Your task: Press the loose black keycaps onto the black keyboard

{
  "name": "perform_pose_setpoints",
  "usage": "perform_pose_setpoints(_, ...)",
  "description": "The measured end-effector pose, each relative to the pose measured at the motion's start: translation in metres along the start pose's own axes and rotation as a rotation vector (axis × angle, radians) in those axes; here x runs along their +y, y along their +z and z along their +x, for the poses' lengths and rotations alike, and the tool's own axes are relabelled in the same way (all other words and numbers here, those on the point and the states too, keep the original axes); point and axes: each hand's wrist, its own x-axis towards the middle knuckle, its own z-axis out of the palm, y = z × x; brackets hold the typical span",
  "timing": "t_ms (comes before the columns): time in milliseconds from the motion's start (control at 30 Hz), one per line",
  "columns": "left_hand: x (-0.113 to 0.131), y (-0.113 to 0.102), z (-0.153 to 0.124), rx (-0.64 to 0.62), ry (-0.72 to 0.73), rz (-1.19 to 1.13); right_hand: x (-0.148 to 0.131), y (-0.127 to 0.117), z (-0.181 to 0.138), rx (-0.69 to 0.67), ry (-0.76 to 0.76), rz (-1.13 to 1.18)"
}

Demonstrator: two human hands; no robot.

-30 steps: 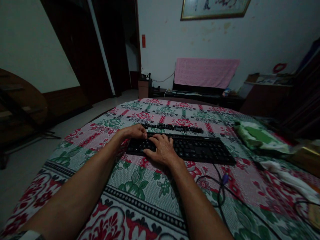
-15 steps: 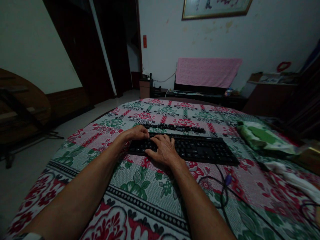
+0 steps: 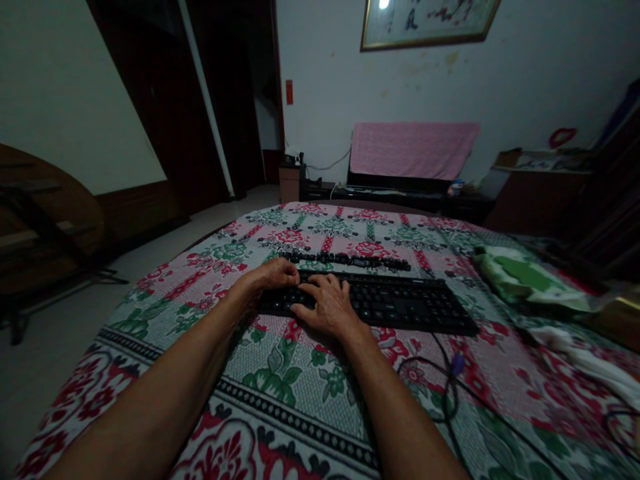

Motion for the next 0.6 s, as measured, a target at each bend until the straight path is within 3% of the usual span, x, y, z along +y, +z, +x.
perform_pose_setpoints(200, -0.002, -0.005, 0.001, 0.026, -0.011, -0.072, -0.005, -0.005, 0.004, 0.005, -0.005, 0.004)
perform_pose_setpoints(367, -0.014, -0.013, 0.010, 0.337, -0.139, 0.111, -0.006, -0.008, 0.025, 0.080, 0.008, 0.011)
perform_pose_setpoints(433, -0.018, -0.013, 0.013, 0.399, -0.198, 0.184, -0.004, -0.004, 0.033, 0.078, 0.024, 0.014)
perform_pose_setpoints(600, -0.021, -0.008, 0.025, 0.351, -0.241, 0.305, 0.003, 0.010, 0.040, 0.024, 0.053, 0.029)
